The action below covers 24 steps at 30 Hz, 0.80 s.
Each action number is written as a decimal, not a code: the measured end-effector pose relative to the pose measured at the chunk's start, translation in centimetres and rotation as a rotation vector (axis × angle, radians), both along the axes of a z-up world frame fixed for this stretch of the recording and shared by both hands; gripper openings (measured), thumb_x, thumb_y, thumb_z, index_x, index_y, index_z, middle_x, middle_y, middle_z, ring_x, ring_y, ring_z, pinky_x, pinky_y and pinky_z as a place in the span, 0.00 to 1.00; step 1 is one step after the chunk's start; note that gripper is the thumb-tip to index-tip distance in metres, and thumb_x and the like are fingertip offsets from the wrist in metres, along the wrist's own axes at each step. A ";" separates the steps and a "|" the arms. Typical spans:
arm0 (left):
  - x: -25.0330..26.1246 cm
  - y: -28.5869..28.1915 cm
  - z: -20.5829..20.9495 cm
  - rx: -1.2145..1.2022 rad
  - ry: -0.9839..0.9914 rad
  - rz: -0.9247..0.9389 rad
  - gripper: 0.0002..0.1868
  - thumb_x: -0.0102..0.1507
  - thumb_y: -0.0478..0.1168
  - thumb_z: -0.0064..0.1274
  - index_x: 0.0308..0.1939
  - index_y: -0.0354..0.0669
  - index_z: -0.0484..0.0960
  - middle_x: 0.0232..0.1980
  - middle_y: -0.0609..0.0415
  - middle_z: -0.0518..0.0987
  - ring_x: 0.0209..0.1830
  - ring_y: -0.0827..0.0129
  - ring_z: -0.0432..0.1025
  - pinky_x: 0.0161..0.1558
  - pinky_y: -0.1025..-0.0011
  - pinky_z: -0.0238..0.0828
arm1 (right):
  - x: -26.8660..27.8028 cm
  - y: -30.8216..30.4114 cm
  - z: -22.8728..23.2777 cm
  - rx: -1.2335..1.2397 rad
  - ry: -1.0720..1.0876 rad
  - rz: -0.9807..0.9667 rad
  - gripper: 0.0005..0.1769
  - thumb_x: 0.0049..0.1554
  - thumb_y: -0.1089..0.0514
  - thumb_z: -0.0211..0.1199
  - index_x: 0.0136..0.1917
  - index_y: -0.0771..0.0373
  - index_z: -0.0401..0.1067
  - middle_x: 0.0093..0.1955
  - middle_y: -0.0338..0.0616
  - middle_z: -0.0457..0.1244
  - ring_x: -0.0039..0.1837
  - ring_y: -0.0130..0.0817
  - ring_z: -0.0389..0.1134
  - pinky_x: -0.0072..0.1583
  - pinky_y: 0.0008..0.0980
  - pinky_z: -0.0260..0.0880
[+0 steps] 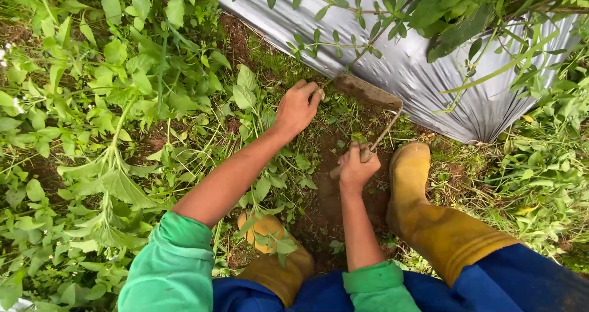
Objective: The person uses a hand hoe to loosen soil and remove weeds from a garden bed. They pull the uprooted weeds by hand and toss them aside while working along a row covered with white plastic sheeting.
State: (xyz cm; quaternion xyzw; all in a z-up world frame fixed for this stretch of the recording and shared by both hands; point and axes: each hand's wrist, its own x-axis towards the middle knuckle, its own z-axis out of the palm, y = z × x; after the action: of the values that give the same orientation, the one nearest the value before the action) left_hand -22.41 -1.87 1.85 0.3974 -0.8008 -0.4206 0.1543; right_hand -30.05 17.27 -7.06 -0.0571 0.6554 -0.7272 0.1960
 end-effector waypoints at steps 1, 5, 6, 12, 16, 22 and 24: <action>0.2 0.2 -2.7 -0.012 0.004 0.001 0.12 0.71 0.43 0.46 0.43 0.39 0.82 0.34 0.45 0.75 0.30 0.52 0.78 0.29 0.61 0.75 | -0.5 -0.5 1.7 -0.012 0.004 0.001 0.19 0.62 0.69 0.57 0.31 0.60 0.59 0.15 0.42 0.46 0.17 0.30 0.49 0.26 0.33 0.56; 0.4 -0.1 -7.9 -0.013 -0.052 -0.057 0.15 0.69 0.43 0.47 0.44 0.38 0.86 0.34 0.45 0.78 0.30 0.56 0.78 0.29 0.66 0.75 | -1.9 -2.7 6.9 -0.090 0.153 0.069 0.18 0.63 0.70 0.57 0.32 0.61 0.59 0.16 0.44 0.49 0.17 0.32 0.53 0.28 0.32 0.59; 0.3 -0.6 -7.8 -0.030 -0.045 -0.062 0.15 0.68 0.44 0.47 0.44 0.38 0.86 0.34 0.45 0.78 0.30 0.56 0.78 0.29 0.66 0.75 | -2.3 -3.6 7.6 -0.158 0.169 0.085 0.17 0.63 0.70 0.57 0.34 0.63 0.60 0.16 0.45 0.49 0.17 0.33 0.54 0.28 0.32 0.60; 0.0 3.4 -2.7 0.036 -0.087 -0.225 0.17 0.69 0.42 0.45 0.43 0.33 0.85 0.36 0.39 0.79 0.32 0.47 0.79 0.30 0.59 0.77 | 2.4 -0.7 -1.1 0.348 0.153 0.144 0.16 0.60 0.69 0.62 0.31 0.64 0.66 0.23 0.43 0.56 0.31 0.25 0.53 0.36 0.37 0.60; 2.2 3.3 -3.7 0.060 -0.268 -0.322 0.15 0.69 0.40 0.45 0.45 0.33 0.85 0.36 0.41 0.81 0.33 0.53 0.80 0.33 0.62 0.78 | 3.4 1.3 -1.8 0.470 -0.003 0.049 0.15 0.55 0.66 0.60 0.28 0.60 0.63 0.21 0.39 0.53 0.25 0.25 0.52 0.32 0.35 0.58; 4.6 2.5 -1.9 0.250 -0.553 -0.346 0.18 0.71 0.44 0.42 0.48 0.36 0.85 0.40 0.39 0.82 0.32 0.57 0.80 0.34 0.63 0.81 | 0.8 -3.0 5.6 0.215 0.102 0.015 0.18 0.57 0.68 0.63 0.29 0.59 0.62 0.20 0.41 0.56 0.23 0.25 0.58 0.29 0.29 0.58; 4.3 1.8 -1.7 0.243 -0.554 -0.293 0.20 0.73 0.45 0.42 0.43 0.32 0.85 0.35 0.38 0.82 0.32 0.54 0.81 0.35 0.61 0.83 | -0.5 -3.8 6.6 0.002 0.169 0.062 0.20 0.62 0.70 0.60 0.30 0.59 0.61 0.17 0.42 0.50 0.19 0.26 0.52 0.27 0.28 0.55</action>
State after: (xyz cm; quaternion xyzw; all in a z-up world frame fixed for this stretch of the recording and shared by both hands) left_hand -18.07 -0.06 0.14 0.3925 -0.8051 -0.4068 -0.1797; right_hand -30.59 13.46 -0.48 -0.1383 0.6683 -0.7126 0.1626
